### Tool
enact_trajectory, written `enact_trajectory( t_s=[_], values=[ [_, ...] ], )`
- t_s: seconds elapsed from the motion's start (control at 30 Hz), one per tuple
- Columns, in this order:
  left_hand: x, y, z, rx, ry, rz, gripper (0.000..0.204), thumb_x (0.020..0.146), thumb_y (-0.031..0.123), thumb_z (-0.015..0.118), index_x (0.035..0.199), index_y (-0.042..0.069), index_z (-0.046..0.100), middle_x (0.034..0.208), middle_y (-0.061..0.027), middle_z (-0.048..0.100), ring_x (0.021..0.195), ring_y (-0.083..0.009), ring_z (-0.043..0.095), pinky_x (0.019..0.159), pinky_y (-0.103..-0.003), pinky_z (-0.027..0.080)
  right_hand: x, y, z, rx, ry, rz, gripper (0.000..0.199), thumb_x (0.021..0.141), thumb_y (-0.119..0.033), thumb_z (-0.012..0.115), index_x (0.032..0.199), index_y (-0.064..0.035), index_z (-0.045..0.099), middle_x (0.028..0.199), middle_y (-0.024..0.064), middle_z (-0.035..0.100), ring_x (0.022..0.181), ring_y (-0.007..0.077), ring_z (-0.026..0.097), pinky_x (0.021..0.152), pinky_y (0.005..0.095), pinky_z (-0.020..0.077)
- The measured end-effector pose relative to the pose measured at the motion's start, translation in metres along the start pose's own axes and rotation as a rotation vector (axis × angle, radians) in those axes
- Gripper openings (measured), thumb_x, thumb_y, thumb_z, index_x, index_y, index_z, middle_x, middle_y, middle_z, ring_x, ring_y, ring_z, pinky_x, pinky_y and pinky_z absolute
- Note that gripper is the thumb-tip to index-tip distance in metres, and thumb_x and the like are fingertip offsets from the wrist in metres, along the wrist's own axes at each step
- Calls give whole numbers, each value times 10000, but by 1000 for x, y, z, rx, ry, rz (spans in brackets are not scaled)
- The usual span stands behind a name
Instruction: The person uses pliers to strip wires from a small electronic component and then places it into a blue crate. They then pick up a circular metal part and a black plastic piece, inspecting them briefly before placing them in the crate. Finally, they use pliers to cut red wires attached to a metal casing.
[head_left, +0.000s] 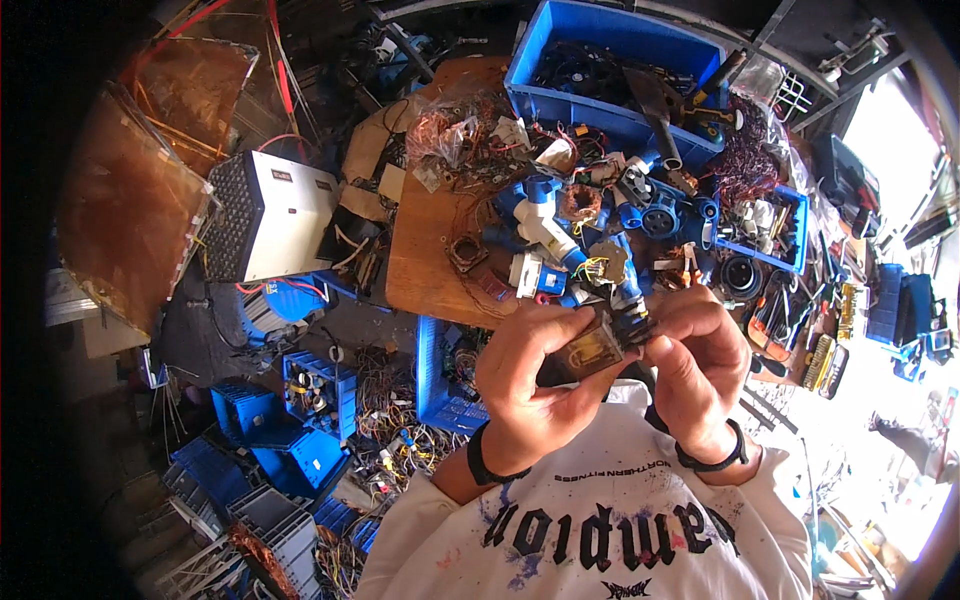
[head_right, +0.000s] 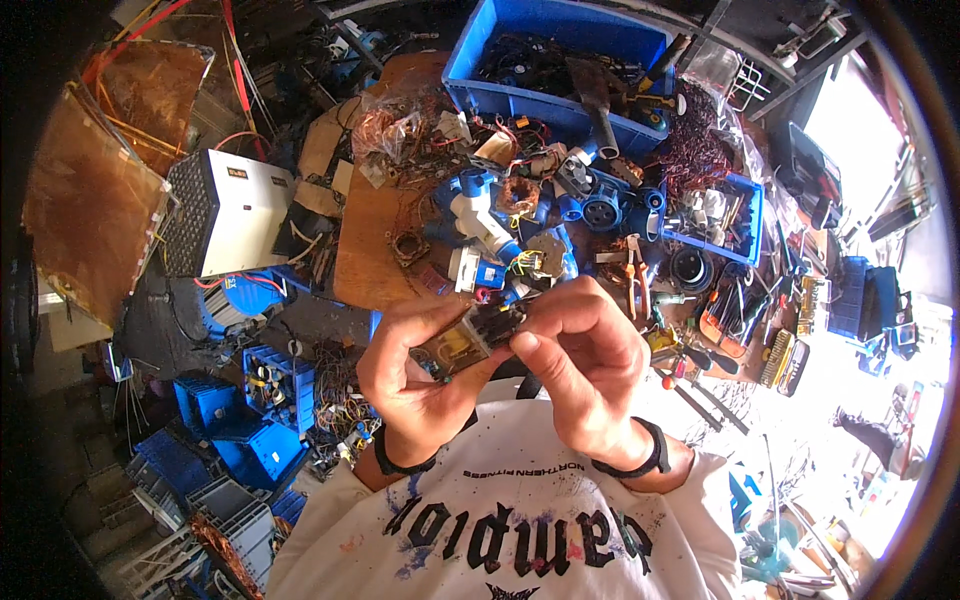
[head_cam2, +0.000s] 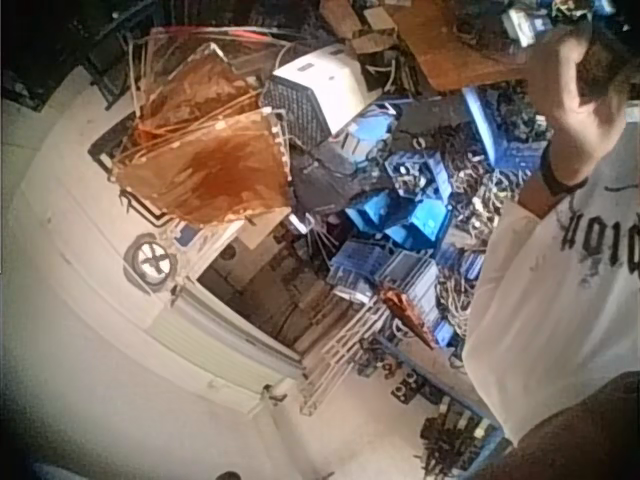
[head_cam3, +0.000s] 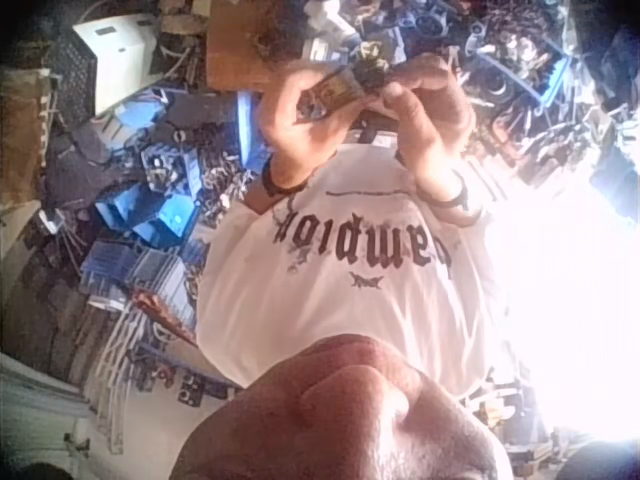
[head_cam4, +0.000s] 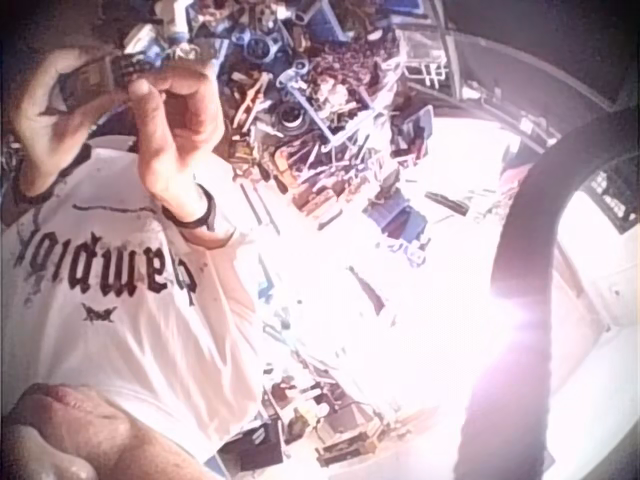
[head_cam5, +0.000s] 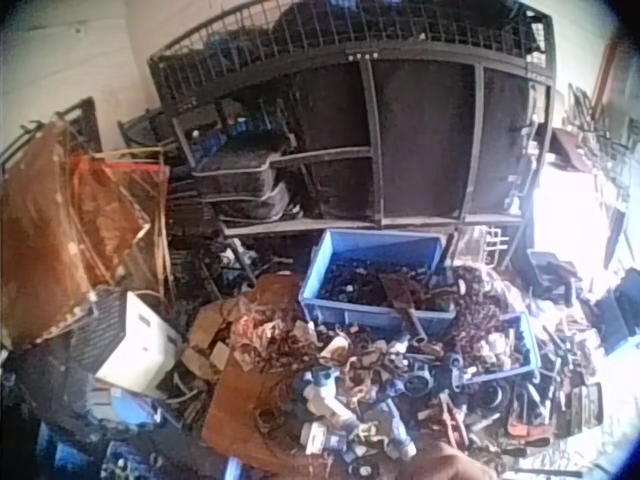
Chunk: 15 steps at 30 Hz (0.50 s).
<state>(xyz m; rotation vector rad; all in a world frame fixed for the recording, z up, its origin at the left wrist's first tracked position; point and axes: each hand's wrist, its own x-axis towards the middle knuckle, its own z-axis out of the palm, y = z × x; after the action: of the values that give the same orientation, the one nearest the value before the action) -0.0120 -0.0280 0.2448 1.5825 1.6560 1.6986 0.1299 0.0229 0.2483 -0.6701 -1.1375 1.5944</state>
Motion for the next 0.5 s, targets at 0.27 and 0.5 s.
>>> enact_trajectory(
  t_s=[0.27, 0.5],
  values=[
    [2, 0, 1, -23, -17, -20, 433, 610, 84, 881, 943, -11, 621, 856, -111, 656, 706, -195, 631, 614, -286, 482, 3, -4, -4, -66, -38, -46, 65, 848, 17, 647, 868, 3, 587, 919, 84, 556, 801, 122, 528, 713, 245, 435],
    [-6, 4, 2, -161, -37, -207, 407, 638, 126, 887, 930, 6, 629, 820, -49, 655, 659, -76, 553, 574, -223, 426, 5, -12, -6, -24, -111, 36, 76, 853, 33, 639, 901, 25, 580, 926, 80, 550, 815, 121, 533, 749, 246, 445]
  ],
)
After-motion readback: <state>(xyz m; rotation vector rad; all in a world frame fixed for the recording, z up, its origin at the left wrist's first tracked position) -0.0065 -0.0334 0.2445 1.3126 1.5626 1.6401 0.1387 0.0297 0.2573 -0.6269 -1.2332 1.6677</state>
